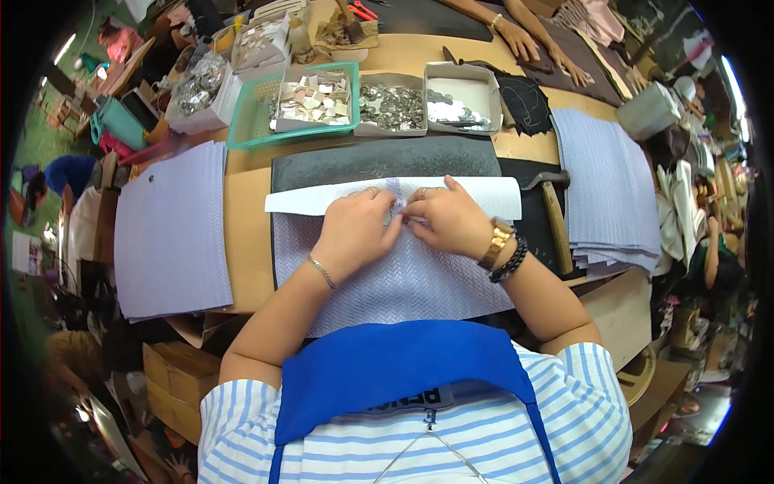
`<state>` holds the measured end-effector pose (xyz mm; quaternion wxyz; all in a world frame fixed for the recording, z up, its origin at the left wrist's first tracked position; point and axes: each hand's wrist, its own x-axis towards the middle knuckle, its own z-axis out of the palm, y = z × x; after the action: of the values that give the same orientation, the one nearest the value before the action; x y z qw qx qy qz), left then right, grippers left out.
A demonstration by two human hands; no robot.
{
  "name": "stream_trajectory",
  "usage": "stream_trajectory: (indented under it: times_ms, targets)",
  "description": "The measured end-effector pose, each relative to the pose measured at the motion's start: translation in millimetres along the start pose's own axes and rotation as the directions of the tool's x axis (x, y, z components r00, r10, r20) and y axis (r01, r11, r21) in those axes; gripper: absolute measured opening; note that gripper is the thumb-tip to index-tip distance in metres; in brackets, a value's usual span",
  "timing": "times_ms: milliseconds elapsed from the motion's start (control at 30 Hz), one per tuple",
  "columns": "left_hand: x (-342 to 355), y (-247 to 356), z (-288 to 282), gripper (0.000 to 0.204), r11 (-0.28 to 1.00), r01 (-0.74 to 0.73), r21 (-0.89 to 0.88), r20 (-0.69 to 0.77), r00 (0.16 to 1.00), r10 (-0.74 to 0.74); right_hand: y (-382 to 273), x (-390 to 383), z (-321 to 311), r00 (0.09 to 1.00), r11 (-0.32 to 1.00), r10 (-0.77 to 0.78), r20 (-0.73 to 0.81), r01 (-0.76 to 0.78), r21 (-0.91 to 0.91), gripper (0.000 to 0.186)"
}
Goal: The person folds the edge of a light blue leather sheet and hammers a metal rivet into place before stacking the sheet with others.
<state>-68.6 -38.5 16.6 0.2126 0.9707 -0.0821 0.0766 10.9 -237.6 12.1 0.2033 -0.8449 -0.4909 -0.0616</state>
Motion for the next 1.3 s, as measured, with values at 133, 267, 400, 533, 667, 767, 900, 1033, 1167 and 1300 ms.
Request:
stream_trajectory:
  times_ms: [133,267,400,533,667,767,900,1033,1167,1300]
  targets:
    - [3,-6,20,0.021,0.998,0.005,0.068,-0.095,0.995,0.002,27,52,-27,0.992,0.964,0.069,0.109,-0.094,0.247,0.018]
    - [5,-14,35,0.011,0.994,-0.075,0.075,-0.127,0.988,0.084,48,118,-28,0.991,0.960,0.132,0.016,-0.131,0.249,0.018]
    - [6,-12,38,0.004,0.992,-0.129,-0.007,-0.185,0.975,0.125,58,180,2,0.996,0.989,0.088,0.005,-0.088,0.117,0.020]
    - [4,-12,31,0.005,0.995,-0.097,-0.031,-0.156,0.984,0.091,57,218,37,0.997,0.987,0.014,0.081,-0.001,-0.161,0.022]
    - [3,-20,33,0.005,0.987,-0.114,-0.113,-0.157,0.983,0.096,49,237,46,0.975,0.959,0.078,0.210,-0.016,-0.284,0.018]
    - [10,-33,46,0.009,0.947,-0.180,-0.265,-0.237,0.964,0.116,56,228,48,0.980,0.956,0.109,0.167,-0.057,-0.287,0.016]
    - [7,-44,31,0.031,0.826,-0.048,-0.561,-0.058,0.998,0.019,32,184,19,0.993,0.999,0.038,-0.112,-0.035,0.025,0.016]
    - [7,-43,32,0.056,0.768,0.030,-0.639,-0.007,0.999,-0.044,4,101,-8,0.971,0.844,0.222,-0.085,-0.148,0.516,0.018]
    - [9,-40,28,0.058,0.741,0.055,-0.669,0.002,0.997,-0.072,-1,30,2,0.896,0.634,0.414,0.157,-0.408,0.657,0.019]
    - [9,-40,27,0.053,0.702,0.103,-0.705,0.048,0.994,-0.098,9,7,30,0.869,0.510,0.451,0.204,-0.438,0.740,0.020]
